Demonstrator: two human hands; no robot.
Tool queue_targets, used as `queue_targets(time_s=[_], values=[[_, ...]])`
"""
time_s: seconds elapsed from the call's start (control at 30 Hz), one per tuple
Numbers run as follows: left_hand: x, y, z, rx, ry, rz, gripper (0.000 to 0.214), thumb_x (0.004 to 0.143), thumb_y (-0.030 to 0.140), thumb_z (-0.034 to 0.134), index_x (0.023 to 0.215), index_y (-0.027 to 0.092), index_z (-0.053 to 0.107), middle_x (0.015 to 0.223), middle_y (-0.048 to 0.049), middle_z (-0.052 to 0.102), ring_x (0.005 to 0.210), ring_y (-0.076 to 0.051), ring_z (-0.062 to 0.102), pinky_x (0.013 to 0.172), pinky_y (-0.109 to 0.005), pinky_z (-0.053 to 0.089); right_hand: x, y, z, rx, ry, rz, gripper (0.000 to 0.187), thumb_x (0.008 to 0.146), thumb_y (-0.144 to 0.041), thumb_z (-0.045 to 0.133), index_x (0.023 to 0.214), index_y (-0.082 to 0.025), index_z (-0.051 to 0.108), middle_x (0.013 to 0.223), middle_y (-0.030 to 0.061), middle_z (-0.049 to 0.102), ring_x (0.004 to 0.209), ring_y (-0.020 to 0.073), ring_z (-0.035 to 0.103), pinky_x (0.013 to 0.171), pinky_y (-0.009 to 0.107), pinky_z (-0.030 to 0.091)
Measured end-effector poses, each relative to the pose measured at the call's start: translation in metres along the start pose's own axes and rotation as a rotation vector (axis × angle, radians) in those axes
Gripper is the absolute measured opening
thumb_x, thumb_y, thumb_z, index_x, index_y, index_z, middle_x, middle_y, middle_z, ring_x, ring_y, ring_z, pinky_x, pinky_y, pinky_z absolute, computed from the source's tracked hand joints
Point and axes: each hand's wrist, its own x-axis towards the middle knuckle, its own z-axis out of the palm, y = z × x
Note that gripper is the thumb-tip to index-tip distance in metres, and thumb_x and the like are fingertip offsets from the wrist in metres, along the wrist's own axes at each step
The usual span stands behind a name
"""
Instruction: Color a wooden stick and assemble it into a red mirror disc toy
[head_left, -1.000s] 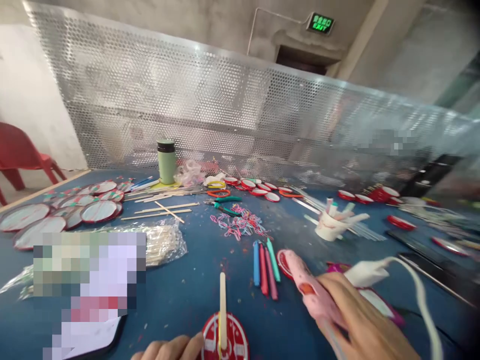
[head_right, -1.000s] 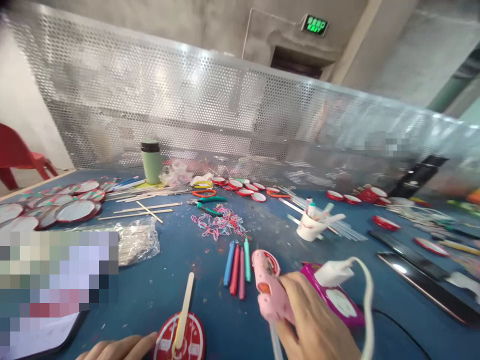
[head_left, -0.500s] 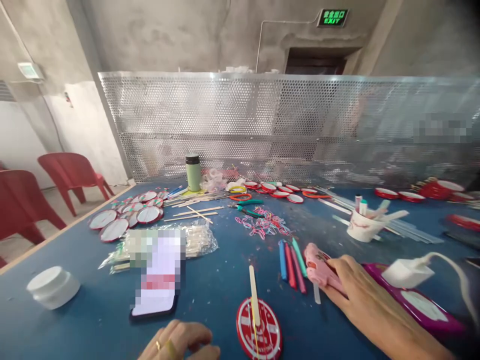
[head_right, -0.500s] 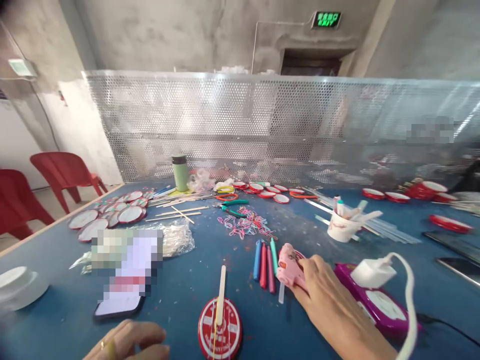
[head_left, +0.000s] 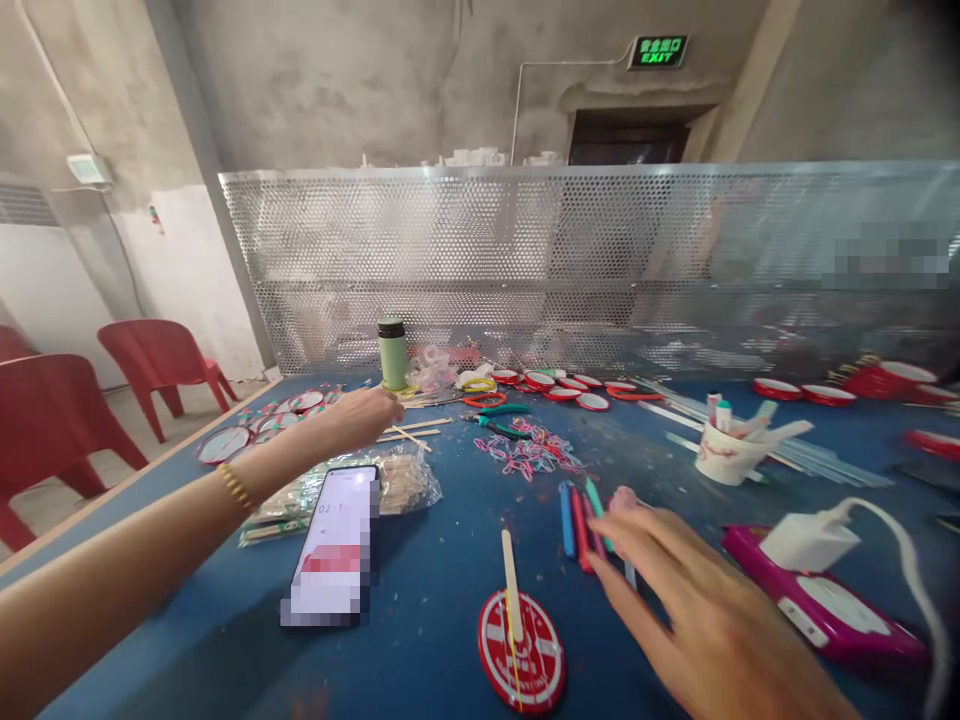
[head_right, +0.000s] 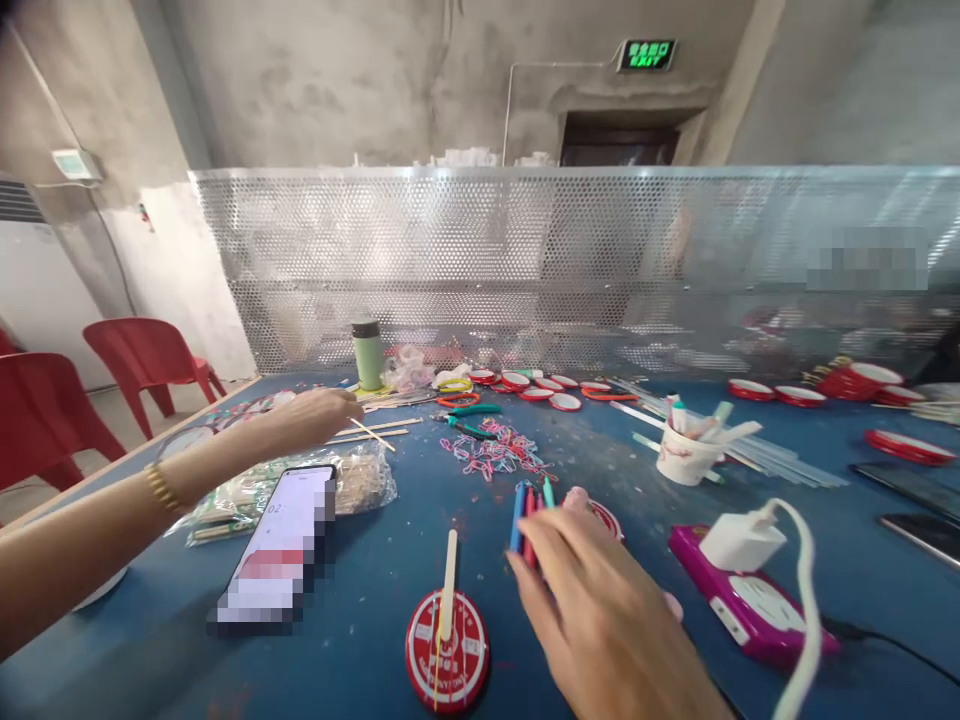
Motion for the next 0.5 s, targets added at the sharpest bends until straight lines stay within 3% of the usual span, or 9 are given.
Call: queue_targets(time_s=[0.03,0.1,0.2,0.27,0.37,0.4,0.5], values=[[0.016,-0.006,0.008,0.006,-0.021,0.029,0.034,0.089,0.006,0.047,0.108,0.015,0.074,0.109,-0.013,0.073,0.098,-0.022,0.067,0.083,-0.029,0.049,0.021,-0.006,0.002,0.012,-0.03,-0.001,0.025,0.103,-0.025,0.043,0.105,-0.02,0.068,0.099,0.0092,0.073,0.091,0.0228,0.07,0.082,0.035,0.052],[0.037,-0.014,0.025,0.006,-0.047,0.071,0.037,0.084,0.003,0.052,0.109,0.019,0.075,0.11,-0.0109,0.074,0.098,-0.02,0.067,0.084,-0.027,0.048,0.067,-0.009,0.009,0.012,-0.22,0.093,0.026,0.102,-0.019,0.044,0.096,-0.019,0.07,0.094,0.008,0.073,0.086,0.0209,0.07,0.076,0.032,0.052],[0.047,-0.023,0.045,0.016,-0.082,0.099,0.034,0.082,0.003,0.054,0.101,0.019,0.077,0.102,-0.0097,0.076,0.091,-0.019,0.067,0.079,-0.025,0.048,0.131,0.002,0.028,-0.116,-0.529,0.239,0.027,0.102,-0.019,0.045,0.103,-0.014,0.071,0.102,0.0123,0.074,0.097,0.0235,0.069,0.081,0.033,0.051],[0.047,-0.025,0.054,0.024,-0.088,0.101,0.029,0.082,0.005,0.055,0.096,0.016,0.077,0.097,-0.0109,0.076,0.085,-0.018,0.067,0.077,-0.026,0.048,0.163,0.013,0.049,-0.141,-0.616,0.266,0.025,0.1,-0.018,0.049,0.105,-0.011,0.072,0.103,0.0159,0.074,0.1,0.0258,0.07,0.083,0.034,0.051],[0.044,-0.023,0.058,0.036,-0.086,0.091,0.023,0.083,0.007,0.054,0.087,0.013,0.076,0.088,-0.0131,0.074,0.078,-0.019,0.065,0.076,-0.028,0.048,0.192,0.024,0.09,-0.158,-0.746,0.279,0.026,0.098,-0.027,0.062,0.118,-0.011,0.066,0.118,0.0143,0.068,0.105,0.0251,0.067,0.088,0.039,0.055],[0.043,-0.022,0.058,0.04,-0.083,0.087,0.022,0.084,0.007,0.054,0.085,0.012,0.075,0.087,-0.0134,0.074,0.078,-0.019,0.065,0.076,-0.028,0.048,0.196,0.026,0.104,-0.162,-0.793,0.28,0.035,0.097,-0.034,0.065,0.126,-0.016,0.061,0.126,0.0102,0.064,0.106,0.0232,0.066,0.089,0.043,0.057],[0.037,-0.02,0.052,0.048,-0.06,0.073,0.021,0.085,0.007,0.053,0.084,0.013,0.074,0.088,-0.0131,0.073,0.082,-0.019,0.065,0.08,-0.029,0.048,0.202,0.025,0.141,-0.163,-0.886,0.273,0.036,0.097,-0.035,0.064,0.128,-0.016,0.06,0.128,0.0102,0.062,0.107,0.0236,0.065,0.09,0.044,0.057]])
